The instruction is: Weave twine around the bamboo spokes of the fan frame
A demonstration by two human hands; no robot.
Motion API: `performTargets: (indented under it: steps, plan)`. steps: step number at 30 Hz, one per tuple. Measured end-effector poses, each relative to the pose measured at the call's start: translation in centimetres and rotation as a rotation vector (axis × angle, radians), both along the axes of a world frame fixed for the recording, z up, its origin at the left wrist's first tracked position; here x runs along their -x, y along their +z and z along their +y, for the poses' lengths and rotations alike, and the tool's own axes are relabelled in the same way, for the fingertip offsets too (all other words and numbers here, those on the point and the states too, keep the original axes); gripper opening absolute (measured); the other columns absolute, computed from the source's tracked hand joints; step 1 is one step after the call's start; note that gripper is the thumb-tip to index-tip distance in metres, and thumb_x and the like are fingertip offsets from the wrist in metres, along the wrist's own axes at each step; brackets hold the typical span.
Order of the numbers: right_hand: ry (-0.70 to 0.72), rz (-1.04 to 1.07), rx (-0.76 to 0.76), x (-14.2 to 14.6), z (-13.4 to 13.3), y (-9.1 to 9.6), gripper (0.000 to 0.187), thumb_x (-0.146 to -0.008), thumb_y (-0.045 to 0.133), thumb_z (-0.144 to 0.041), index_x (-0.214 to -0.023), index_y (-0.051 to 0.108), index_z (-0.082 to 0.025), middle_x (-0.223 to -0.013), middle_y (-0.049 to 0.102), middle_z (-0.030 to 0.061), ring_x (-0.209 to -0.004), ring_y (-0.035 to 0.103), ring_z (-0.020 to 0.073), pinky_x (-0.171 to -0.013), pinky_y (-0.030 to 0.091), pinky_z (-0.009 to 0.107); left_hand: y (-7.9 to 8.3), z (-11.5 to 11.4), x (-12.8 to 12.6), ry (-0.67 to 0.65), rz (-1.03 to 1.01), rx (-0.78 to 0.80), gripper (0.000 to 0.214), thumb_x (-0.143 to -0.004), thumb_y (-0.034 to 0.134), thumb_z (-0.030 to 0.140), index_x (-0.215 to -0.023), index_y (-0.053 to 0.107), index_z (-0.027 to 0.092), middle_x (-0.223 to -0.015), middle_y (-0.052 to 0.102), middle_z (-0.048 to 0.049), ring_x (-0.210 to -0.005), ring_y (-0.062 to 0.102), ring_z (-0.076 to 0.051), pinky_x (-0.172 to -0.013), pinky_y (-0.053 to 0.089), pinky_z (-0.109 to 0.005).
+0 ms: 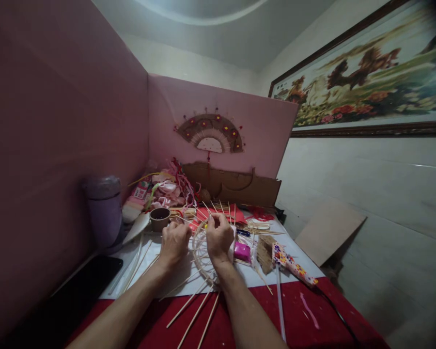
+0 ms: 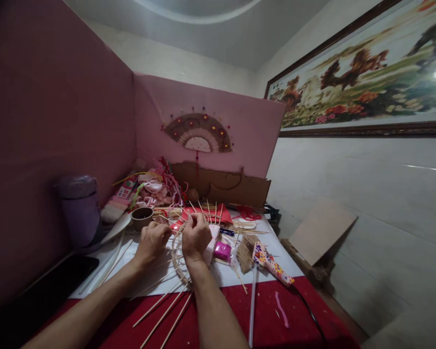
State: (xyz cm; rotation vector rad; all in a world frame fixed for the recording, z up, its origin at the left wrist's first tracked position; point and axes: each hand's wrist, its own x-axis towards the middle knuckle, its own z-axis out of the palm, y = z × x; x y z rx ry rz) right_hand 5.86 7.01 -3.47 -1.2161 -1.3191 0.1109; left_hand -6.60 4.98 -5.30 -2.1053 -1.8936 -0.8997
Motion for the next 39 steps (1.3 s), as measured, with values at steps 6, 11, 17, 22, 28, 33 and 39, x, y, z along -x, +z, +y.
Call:
performTargets:
  steps: [6, 11, 17, 22, 28, 33, 39]
  plan:
    - [-0.026, 0.245, -0.097, -0.6, 0.0, 0.8, 0.019, -0.08, 0.05, -0.032, -0.077, 0.06, -0.016, -0.07, 0.065, 0.0041, -0.063, 0.058, 0.0155, -0.061, 0.04, 0.024, 0.0, -0.4, 0.6, -0.037, 0.009, -0.031, 0.018, -0.077, 0.047, 0.015, -0.084, 0.064, 0.021, -0.083, 0.063, -0.0055, -0.086, 0.047, -0.023, -0.071, 0.029, -0.034]
    - [-0.069, 0.309, -0.173, -0.9, 0.1, 1.1, 0.02, -0.079, 0.051, -0.033, -0.077, 0.059, -0.015, -0.072, 0.064, 0.0053, -0.065, 0.057, 0.0156, -0.063, 0.041, 0.024, -0.3, -0.3, 0.1, -0.113, 0.088, -0.039, 0.043, -0.071, 0.051, 0.009, -0.102, 0.063, 0.036, -0.09, 0.059, -0.005, -0.088, 0.045, -0.024, -0.07, 0.028, -0.035]
    - [-0.071, 0.301, -0.173, -0.9, 0.0, 1.2, 0.021, -0.079, 0.051, -0.034, -0.076, 0.059, -0.015, -0.07, 0.063, 0.0043, -0.063, 0.056, 0.015, -0.064, 0.041, 0.025, -0.6, 0.2, -0.1, -0.246, 0.169, -0.064, 0.019, -0.073, 0.056, 0.019, -0.082, 0.068, 0.03, -0.088, 0.06, -0.0059, -0.089, 0.044, -0.025, -0.073, 0.028, -0.038]
    - [-0.078, 0.307, -0.174, -1.0, 0.0, 1.3, 0.021, -0.079, 0.051, -0.034, -0.076, 0.059, -0.015, -0.071, 0.063, 0.0048, -0.064, 0.055, 0.0153, -0.064, 0.041, 0.025, -0.3, 0.0, 0.2, -0.269, 0.28, -0.112, 0.014, -0.077, 0.053, 0.019, -0.083, 0.065, 0.024, -0.086, 0.061, -0.0058, -0.091, 0.044, -0.026, -0.075, 0.029, -0.04]
    - [-0.088, 0.332, -0.18, -1.2, 0.0, 1.4, 0.021, -0.078, 0.051, -0.034, -0.074, 0.059, -0.015, -0.07, 0.063, 0.0047, -0.064, 0.055, 0.0154, -0.064, 0.04, 0.026, 0.2, -0.5, 0.5, -0.289, 0.329, -0.14, 0.012, -0.08, 0.052, 0.019, -0.08, 0.063, 0.023, -0.083, 0.062, -0.0048, -0.09, 0.045, -0.025, -0.075, 0.03, -0.04]
    - [-0.076, 0.337, -0.176, -1.3, -0.1, 1.4, 0.022, -0.077, 0.052, -0.036, -0.075, 0.06, -0.015, -0.071, 0.063, 0.0047, -0.064, 0.055, 0.0156, -0.063, 0.04, 0.026, 0.3, -0.6, 0.5, -0.3, 0.287, -0.164, 0.011, -0.079, 0.052, 0.018, -0.073, 0.062, 0.021, -0.078, 0.063, -0.0031, -0.09, 0.046, -0.024, -0.077, 0.03, -0.04]
    - [-0.076, 0.356, -0.179, -1.3, 0.1, 1.3, 0.023, -0.076, 0.052, -0.036, -0.074, 0.06, -0.015, -0.069, 0.062, 0.0045, -0.063, 0.054, 0.0153, -0.063, 0.041, 0.026, 0.1, -0.6, 0.6, -0.323, 0.21, -0.17, 0.012, -0.077, 0.054, 0.013, -0.076, 0.062, 0.021, -0.078, 0.067, -0.003, -0.091, 0.048, -0.024, -0.08, 0.028, -0.041]
